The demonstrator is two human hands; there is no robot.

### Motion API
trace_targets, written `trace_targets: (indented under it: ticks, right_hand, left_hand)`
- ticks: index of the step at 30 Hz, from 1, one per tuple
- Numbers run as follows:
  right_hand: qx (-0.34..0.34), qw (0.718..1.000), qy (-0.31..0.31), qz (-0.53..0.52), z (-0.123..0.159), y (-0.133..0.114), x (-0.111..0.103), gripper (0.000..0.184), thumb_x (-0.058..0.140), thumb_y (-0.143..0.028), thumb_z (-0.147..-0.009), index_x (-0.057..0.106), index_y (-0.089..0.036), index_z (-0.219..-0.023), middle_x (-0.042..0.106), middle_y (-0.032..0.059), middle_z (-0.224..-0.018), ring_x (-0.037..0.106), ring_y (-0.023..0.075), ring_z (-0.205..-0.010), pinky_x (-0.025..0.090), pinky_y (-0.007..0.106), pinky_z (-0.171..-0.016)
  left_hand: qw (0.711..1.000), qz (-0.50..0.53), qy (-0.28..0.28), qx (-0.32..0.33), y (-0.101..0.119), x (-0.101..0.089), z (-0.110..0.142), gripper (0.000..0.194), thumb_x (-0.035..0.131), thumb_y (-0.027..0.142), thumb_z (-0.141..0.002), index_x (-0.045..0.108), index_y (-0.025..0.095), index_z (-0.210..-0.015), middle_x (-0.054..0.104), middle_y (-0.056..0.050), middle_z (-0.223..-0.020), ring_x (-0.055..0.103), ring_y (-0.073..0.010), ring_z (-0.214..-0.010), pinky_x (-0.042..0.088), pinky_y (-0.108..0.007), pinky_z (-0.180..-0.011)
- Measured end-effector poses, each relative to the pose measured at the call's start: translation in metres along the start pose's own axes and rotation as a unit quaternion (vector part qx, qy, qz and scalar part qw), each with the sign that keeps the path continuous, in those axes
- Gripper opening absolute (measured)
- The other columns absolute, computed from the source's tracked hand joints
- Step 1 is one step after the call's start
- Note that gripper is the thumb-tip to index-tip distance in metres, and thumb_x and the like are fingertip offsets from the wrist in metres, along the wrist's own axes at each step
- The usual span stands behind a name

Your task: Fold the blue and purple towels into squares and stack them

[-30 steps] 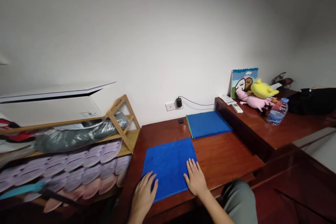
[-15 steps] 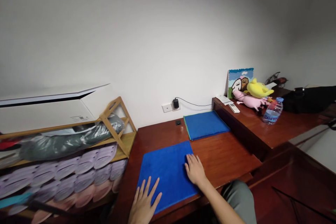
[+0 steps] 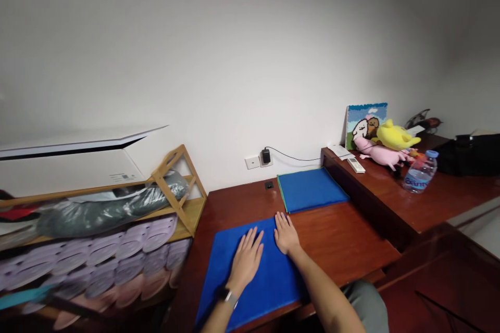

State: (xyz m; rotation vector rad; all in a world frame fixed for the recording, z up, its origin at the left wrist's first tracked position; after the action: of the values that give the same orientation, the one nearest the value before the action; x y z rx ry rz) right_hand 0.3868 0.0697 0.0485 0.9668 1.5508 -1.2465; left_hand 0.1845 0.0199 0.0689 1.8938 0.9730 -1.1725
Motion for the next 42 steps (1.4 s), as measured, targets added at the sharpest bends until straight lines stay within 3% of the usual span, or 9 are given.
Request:
trace_targets:
  ticks: [3, 5, 13, 16, 26, 32, 35, 38, 42]
  right_hand:
    - [-0.006, 1.0, -0.026, -0.003, -0.002, 0.001, 0.001, 0.069, 0.019, -0.041, -0.112, 0.024, -0.007, -0.173, 0.019, 0.0115, -0.179, 0.014, 0.0235, -0.168, 0.012, 0.043, -0.136]
    - [0.01, 0.999, -0.043, -0.004, -0.003, 0.002, 0.003, 0.069, 0.019, -0.04, -0.112, 0.025, -0.006, -0.172, 0.019, 0.0125, -0.179, 0.016, 0.0237, -0.168, 0.013, 0.043, -0.136]
    - [0.022, 0.998, -0.051, -0.004, -0.004, 0.002, 0.004, 0.072, 0.017, -0.043, -0.112, 0.021, -0.006, -0.173, 0.015, 0.0104, -0.18, 0.012, 0.0225, -0.169, 0.01, 0.042, -0.137]
    - [0.029, 0.998, -0.063, 0.002, -0.006, 0.001, 0.002, 0.072, 0.019, -0.043, -0.111, 0.02, -0.008, -0.174, 0.014, 0.0097, -0.18, 0.011, 0.0222, -0.169, 0.011, 0.042, -0.136]
    - [0.071, 0.996, -0.052, 0.003, -0.002, -0.012, 0.003, 0.071, 0.019, -0.04, -0.111, 0.02, -0.007, -0.174, 0.014, 0.0119, -0.18, 0.009, 0.0236, -0.169, 0.008, 0.044, -0.137]
    - [0.063, 0.997, -0.048, -0.008, -0.001, -0.01, 0.003, 0.071, 0.02, -0.041, -0.111, 0.02, -0.008, -0.174, 0.015, 0.0119, -0.18, 0.009, 0.0231, -0.169, 0.009, 0.045, -0.136]
    - [0.061, 0.997, -0.054, -0.007, -0.001, -0.008, 0.005, 0.07, 0.02, -0.04, -0.111, 0.02, -0.008, -0.174, 0.014, 0.0111, -0.18, 0.008, 0.0228, -0.169, 0.008, 0.044, -0.136]
    - [0.062, 0.997, -0.053, -0.006, -0.001, -0.007, 0.008, 0.07, 0.018, -0.042, -0.112, 0.019, -0.01, -0.174, 0.014, 0.0103, -0.18, 0.008, 0.0226, -0.169, 0.007, 0.044, -0.136]
    - [0.063, 0.997, -0.052, -0.004, -0.003, -0.005, 0.012, 0.07, 0.017, -0.045, -0.112, 0.019, -0.014, -0.175, 0.013, 0.0086, -0.181, 0.008, 0.0225, -0.169, 0.006, 0.044, -0.136]
  left_hand:
    - [0.999, 0.008, -0.036, -0.006, 0.022, 0.025, -0.05, 0.054, 0.034, 0.042, -0.111, 0.049, 0.03, -0.161, 0.049, -0.009, -0.17, 0.044, -0.0303, -0.159, 0.038, -0.057, -0.131]
    - [0.998, 0.003, -0.047, -0.031, 0.015, 0.038, -0.059, 0.054, 0.037, 0.044, -0.11, 0.053, 0.03, -0.16, 0.05, -0.012, -0.168, 0.046, -0.0338, -0.157, 0.04, -0.061, -0.128]
    - [0.978, -0.057, -0.008, -0.201, -0.122, 0.026, 0.0, 0.064, 0.039, 0.052, -0.107, 0.05, 0.021, -0.162, 0.045, -0.017, -0.171, 0.041, -0.0367, -0.16, 0.033, -0.061, -0.132]
    - [0.975, -0.057, -0.001, -0.216, -0.147, 0.02, 0.011, 0.066, 0.036, 0.05, -0.107, 0.048, 0.017, -0.163, 0.045, -0.019, -0.172, 0.04, -0.0358, -0.161, 0.034, -0.059, -0.132]
    - [0.984, -0.06, 0.027, -0.166, -0.129, -0.001, 0.006, 0.062, 0.03, 0.033, -0.107, 0.049, 0.01, -0.161, 0.05, -0.019, -0.168, 0.041, -0.0369, -0.16, 0.028, -0.06, -0.134]
    - [0.999, -0.015, -0.004, -0.034, -0.026, 0.033, -0.039, 0.061, 0.029, 0.039, -0.109, 0.044, 0.02, -0.165, 0.043, -0.011, -0.173, 0.037, -0.0279, -0.163, 0.03, -0.052, -0.135]
    - [0.999, -0.001, -0.034, -0.03, 0.006, 0.054, -0.049, 0.061, 0.029, 0.044, -0.11, 0.048, 0.022, -0.163, 0.047, -0.011, -0.171, 0.042, -0.0288, -0.16, 0.036, -0.053, -0.132]
    - [0.997, -0.01, -0.028, -0.07, -0.018, 0.058, -0.037, 0.062, 0.03, 0.046, -0.109, 0.049, 0.02, -0.162, 0.049, -0.016, -0.169, 0.046, -0.0333, -0.158, 0.037, -0.059, -0.13]
    - [0.986, -0.043, 0.003, -0.164, -0.104, 0.045, 0.001, 0.068, 0.032, 0.051, -0.107, 0.048, 0.016, -0.163, 0.048, -0.019, -0.169, 0.044, -0.0352, -0.159, 0.035, -0.06, -0.131]
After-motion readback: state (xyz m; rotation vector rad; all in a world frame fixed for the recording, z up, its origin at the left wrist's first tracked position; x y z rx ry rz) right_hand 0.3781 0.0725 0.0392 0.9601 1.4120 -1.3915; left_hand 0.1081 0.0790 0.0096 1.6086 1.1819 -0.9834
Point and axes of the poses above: each hand's wrist, its own z-axis away from the middle knuckle, its own x-axis out of the palm, y = z × x, the point moved 3 cm from there along -z, towards the middle knuckle
